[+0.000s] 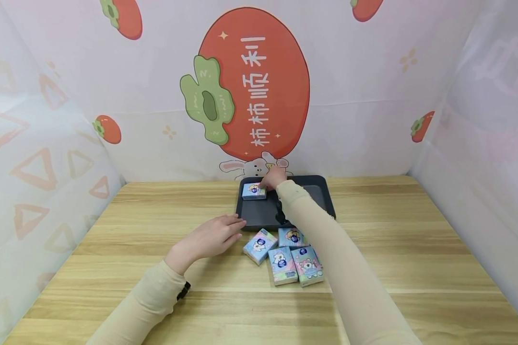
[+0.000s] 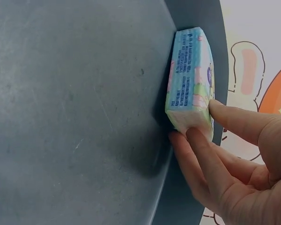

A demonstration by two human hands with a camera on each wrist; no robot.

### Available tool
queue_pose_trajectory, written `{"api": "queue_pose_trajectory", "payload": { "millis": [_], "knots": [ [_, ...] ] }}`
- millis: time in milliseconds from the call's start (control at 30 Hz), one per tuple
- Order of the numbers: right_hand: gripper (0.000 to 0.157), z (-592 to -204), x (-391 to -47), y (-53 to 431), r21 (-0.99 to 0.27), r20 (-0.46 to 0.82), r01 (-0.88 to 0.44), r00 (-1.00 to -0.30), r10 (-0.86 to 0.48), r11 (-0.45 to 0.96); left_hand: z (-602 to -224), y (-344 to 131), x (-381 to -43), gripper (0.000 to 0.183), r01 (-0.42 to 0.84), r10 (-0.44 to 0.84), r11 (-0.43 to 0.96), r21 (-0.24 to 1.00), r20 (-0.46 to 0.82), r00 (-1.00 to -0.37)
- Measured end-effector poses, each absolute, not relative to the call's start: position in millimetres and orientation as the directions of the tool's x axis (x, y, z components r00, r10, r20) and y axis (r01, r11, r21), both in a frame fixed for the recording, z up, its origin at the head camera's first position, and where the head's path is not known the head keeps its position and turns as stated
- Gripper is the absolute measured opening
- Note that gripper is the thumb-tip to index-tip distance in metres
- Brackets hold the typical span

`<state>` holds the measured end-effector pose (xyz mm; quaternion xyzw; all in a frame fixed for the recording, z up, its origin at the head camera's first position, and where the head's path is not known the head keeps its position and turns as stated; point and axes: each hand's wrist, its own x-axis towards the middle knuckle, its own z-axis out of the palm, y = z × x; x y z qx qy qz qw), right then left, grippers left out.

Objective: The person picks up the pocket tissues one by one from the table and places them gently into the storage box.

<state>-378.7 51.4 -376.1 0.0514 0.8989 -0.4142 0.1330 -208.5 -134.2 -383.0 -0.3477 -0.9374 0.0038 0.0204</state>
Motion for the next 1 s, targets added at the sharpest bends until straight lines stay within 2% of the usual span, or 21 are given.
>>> {"api": "queue_pose_trajectory", "payload": {
  "millis": [400, 1000],
  "knots": [
    [0.042, -376.4, -374.6, 49.3, -0.702, -0.221, 0.139, -0.975, -0.028, 0.699, -382.8, -134.3, -207.6, 0.040, 0.649, 0.649, 0.761, -0.016, 0.030, -0.760],
    [0.039, -378.0, -371.2, 48.7, -0.698, -0.172, 0.100, -0.985, -0.030, 0.709, -383.6, -134.9, -207.8, 0.039, 0.652, 0.652, 0.758, -0.021, 0.039, -0.757]
  ]
}}
